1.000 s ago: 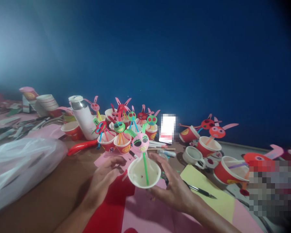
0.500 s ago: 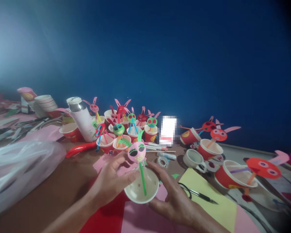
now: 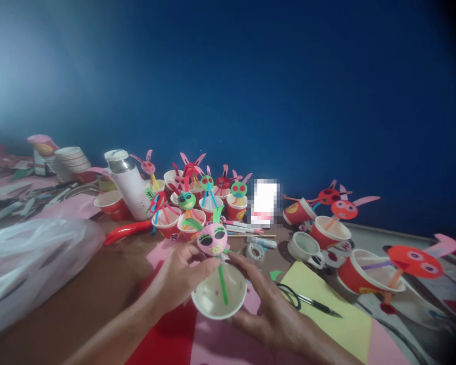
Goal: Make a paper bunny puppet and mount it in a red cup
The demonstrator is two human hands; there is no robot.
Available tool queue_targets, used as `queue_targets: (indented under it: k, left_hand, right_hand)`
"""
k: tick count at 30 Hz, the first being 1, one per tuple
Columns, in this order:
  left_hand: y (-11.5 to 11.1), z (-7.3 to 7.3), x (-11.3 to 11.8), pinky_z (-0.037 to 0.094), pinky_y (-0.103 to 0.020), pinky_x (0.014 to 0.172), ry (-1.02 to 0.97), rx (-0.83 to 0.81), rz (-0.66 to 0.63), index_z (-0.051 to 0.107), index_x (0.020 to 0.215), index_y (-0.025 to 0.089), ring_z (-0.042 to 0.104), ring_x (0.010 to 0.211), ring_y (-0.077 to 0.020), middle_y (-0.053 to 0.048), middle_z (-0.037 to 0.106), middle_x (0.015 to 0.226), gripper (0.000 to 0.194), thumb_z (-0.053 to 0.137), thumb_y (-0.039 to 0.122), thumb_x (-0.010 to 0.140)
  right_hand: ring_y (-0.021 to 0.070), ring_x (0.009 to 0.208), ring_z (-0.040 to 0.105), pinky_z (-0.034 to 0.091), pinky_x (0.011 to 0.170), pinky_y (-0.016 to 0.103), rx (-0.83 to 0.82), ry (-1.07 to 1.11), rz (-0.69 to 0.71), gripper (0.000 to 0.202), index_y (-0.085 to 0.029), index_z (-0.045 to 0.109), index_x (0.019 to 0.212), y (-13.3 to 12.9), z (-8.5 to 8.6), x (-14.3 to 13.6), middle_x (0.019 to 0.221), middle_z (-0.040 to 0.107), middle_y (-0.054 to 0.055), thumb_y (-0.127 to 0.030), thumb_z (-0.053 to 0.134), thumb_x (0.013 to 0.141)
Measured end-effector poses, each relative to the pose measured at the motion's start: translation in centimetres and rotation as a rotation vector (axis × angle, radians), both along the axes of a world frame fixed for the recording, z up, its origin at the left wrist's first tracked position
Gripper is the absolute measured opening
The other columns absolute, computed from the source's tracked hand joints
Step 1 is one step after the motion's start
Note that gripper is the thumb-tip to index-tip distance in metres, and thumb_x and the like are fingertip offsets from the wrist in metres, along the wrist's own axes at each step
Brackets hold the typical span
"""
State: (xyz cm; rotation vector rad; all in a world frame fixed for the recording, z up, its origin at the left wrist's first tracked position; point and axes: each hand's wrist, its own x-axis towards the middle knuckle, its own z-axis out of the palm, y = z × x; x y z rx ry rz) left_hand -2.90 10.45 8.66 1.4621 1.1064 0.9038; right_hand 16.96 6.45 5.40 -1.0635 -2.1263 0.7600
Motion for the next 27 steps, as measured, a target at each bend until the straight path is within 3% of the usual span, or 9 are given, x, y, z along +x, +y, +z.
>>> queue_targets:
  k: [6, 15, 21, 27]
  left_hand:
    - [0.0, 0.3, -0.2, 0.047, -0.026, 0.057, 0.025, -0.009, -0.014, 0.07, 0.08, 0.012, 0.062, 0.066, -0.0201, -0.007, 0.07, 0.073, 0.024, 0.064, 0.035, 0.074]
    - [-0.4, 0.9, -0.4, 0.047, -0.022, 0.059, -0.189, -0.102, -0.158, 0.071, 0.081, 0.016, 0.062, 0.067, -0.0165, -0.004, 0.07, 0.073, 0.016, 0.067, 0.028, 0.072]
    - [-0.5, -0.4, -0.5, 0.047, -0.023, 0.061, -0.161, -0.074, -0.046, 0.068, 0.08, 0.016, 0.061, 0.068, -0.016, -0.003, 0.068, 0.074, 0.016, 0.066, 0.03, 0.074]
    - [-0.6, -2.3, 0.3, 0.047, -0.024, 0.062, -0.091, 0.021, 0.027, 0.066, 0.087, 0.016, 0.06, 0.07, -0.0169, -0.003, 0.066, 0.075, 0.019, 0.061, 0.032, 0.078]
  right_hand:
    - [0.0263, 0.128, 0.037, 0.035, 0.103, 0.041, -0.057, 0.026, -0.012, 0.083, -0.027, 0.02, 0.139, -0.1, -0.3, 0.2, 0.141, 0.036, 0.01, -0.031, 0.068, 0.072]
    - [0.0229, 0.124, 0.042, 0.038, 0.1, 0.033, -0.133, 0.18, 0.052, 0.079, -0.028, 0.025, 0.136, 0.3, -0.3, -0.1, 0.137, 0.04, 0.008, -0.023, 0.069, 0.071]
    - [0.0223, 0.112, 0.051, 0.041, 0.093, 0.031, -0.112, 0.099, 0.043, 0.063, -0.027, 0.034, 0.128, 0.1, 0.3, -0.1, 0.124, 0.051, 0.007, -0.027, 0.066, 0.074]
    - [0.0224, 0.107, 0.053, 0.044, 0.088, 0.03, -0.151, 0.159, 0.07, 0.036, -0.023, 0.047, 0.117, 0.6, 0.4, 0.2, 0.117, 0.057, 0.006, -0.036, 0.054, 0.084]
